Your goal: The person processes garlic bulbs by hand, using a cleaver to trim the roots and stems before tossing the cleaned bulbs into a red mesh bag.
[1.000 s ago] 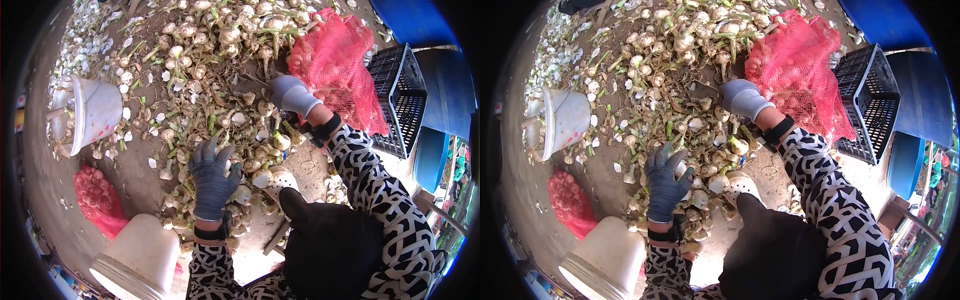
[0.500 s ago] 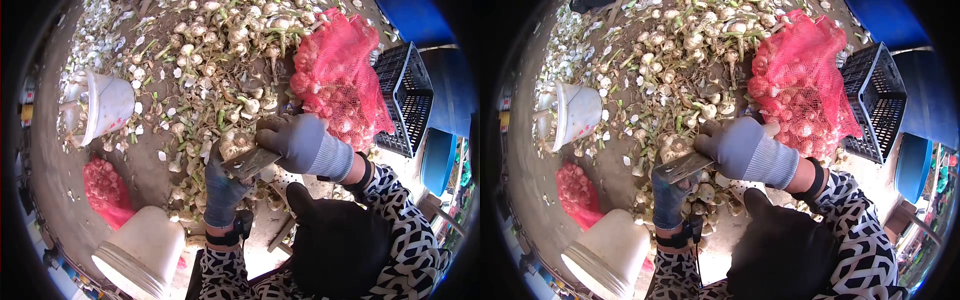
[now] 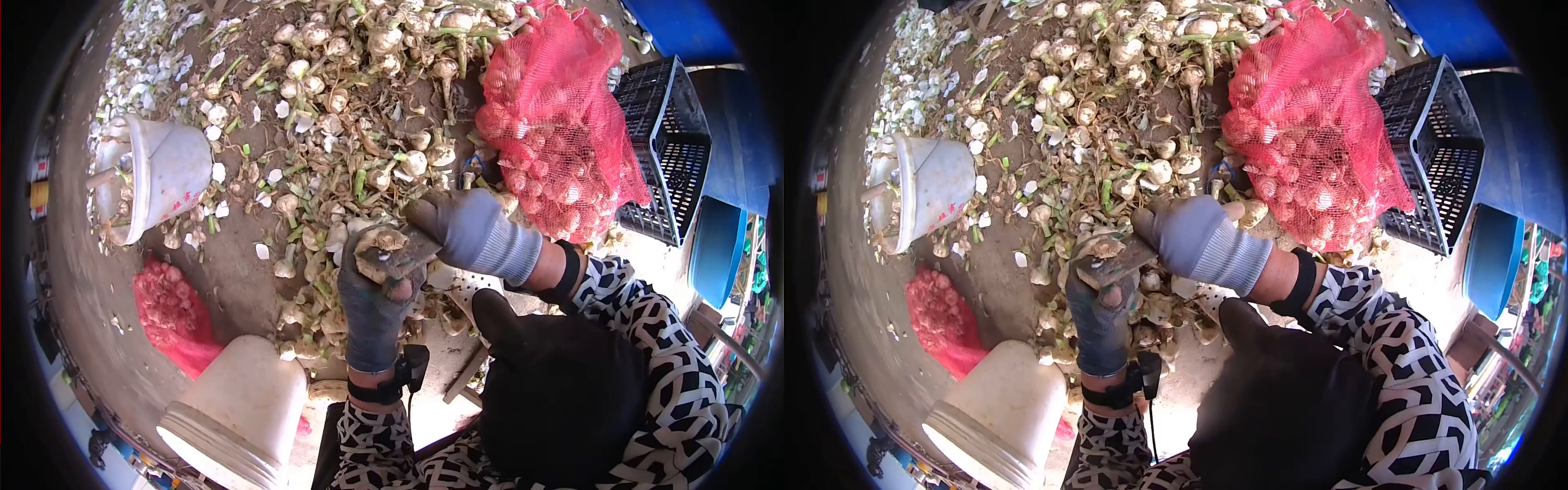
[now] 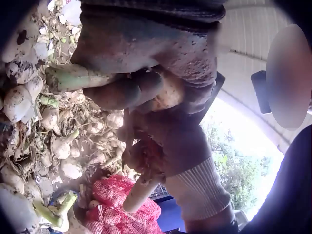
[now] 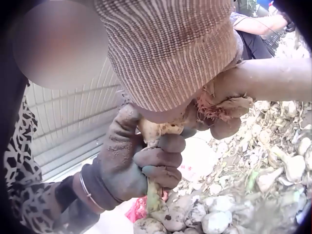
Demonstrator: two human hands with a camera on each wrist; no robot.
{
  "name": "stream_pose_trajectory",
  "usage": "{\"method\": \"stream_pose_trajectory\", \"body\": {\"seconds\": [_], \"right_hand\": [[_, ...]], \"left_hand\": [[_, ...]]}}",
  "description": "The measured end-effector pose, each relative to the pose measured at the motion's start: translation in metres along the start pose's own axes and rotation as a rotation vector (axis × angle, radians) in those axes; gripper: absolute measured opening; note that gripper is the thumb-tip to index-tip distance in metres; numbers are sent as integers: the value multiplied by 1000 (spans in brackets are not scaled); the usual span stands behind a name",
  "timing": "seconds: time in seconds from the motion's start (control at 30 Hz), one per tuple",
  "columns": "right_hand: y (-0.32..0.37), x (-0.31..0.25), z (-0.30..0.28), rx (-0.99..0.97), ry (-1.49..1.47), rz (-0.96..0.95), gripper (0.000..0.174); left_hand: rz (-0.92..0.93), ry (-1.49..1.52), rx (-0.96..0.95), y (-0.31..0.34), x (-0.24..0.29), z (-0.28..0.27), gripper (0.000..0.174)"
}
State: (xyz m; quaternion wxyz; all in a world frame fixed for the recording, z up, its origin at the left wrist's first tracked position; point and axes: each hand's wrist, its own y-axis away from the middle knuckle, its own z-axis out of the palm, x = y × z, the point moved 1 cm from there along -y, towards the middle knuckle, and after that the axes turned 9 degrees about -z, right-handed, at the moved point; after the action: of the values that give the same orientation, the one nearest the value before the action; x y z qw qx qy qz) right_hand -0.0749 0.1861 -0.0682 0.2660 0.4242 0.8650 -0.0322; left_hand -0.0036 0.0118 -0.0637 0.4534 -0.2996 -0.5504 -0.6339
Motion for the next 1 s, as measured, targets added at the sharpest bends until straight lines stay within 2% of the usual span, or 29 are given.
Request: {"method": "stream_pose_trajectory", "body": {"seconds": [0.03,0.07,0.1,0.13,0.2,0.23,0.27,0.33,0.37,0.43,0.47,0.53,0.57,0.6,0.67,0.7,0.73,0.8,0.87,0.93,0.97,1.0], "right_hand": [[-6,22,16,34,48,102,19],[-16,76,37,-66,45,315,19],[-5,99,33,150,-211,268,6],[2,69,7,280,-252,357,20],[20,36,-1,170,-702,322,25],[24,19,-6,7,-1018,391,28],[28,5,-17,-60,-1132,352,28],[28,-5,3,165,-1334,471,26],[30,-3,1,172,-1334,468,26],[28,-3,-9,104,-1224,274,24],[28,-4,-11,109,-1224,268,24],[28,-8,-16,22,-1228,244,24],[29,-11,-27,225,-1079,85,16],[28,-7,-29,230,-1066,81,16],[28,5,-31,208,-483,-139,13],[26,16,-5,156,-638,-69,18],[21,34,16,-109,-442,99,18],[21,56,31,-97,-330,232,20],[8,68,22,122,-522,380,23],[-18,92,13,289,-538,433,26],[-35,99,0,309,-529,551,28],[-52,115,2,426,-379,490,30]], "left_hand": [[17,-119,-94,13,8,4,73],[19,-235,-194,28,25,12,76],[19,-259,-213,34,18,8,84],[72,-188,-158,30,15,8,81],[-106,-57,-47,24,19,5,77],[-11,-110,-82,17,18,6,82],[-92,-51,-151,11,28,14,85],[219,-644,-82,-1,26,6,85],[225,-646,-86,2,26,5,85],[-248,-115,-144,10,28,4,72],[-242,-119,-145,12,25,4,72],[-29,-49,44,14,19,9,60],[-83,95,53,15,21,12,47],[-73,103,45,14,24,12,47],[59,-15,-29,18,30,9,41],[126,-132,-81,22,38,14,38],[-23,120,-179,30,38,15,34],[264,-125,-210,24,51,17,30],[222,-214,-192,13,50,7,28],[161,-816,-157,-10,15,-11,30],[243,-1183,-124,-15,1,-15,31],[246,-1179,-123,-17,-5,-14,31]]}}
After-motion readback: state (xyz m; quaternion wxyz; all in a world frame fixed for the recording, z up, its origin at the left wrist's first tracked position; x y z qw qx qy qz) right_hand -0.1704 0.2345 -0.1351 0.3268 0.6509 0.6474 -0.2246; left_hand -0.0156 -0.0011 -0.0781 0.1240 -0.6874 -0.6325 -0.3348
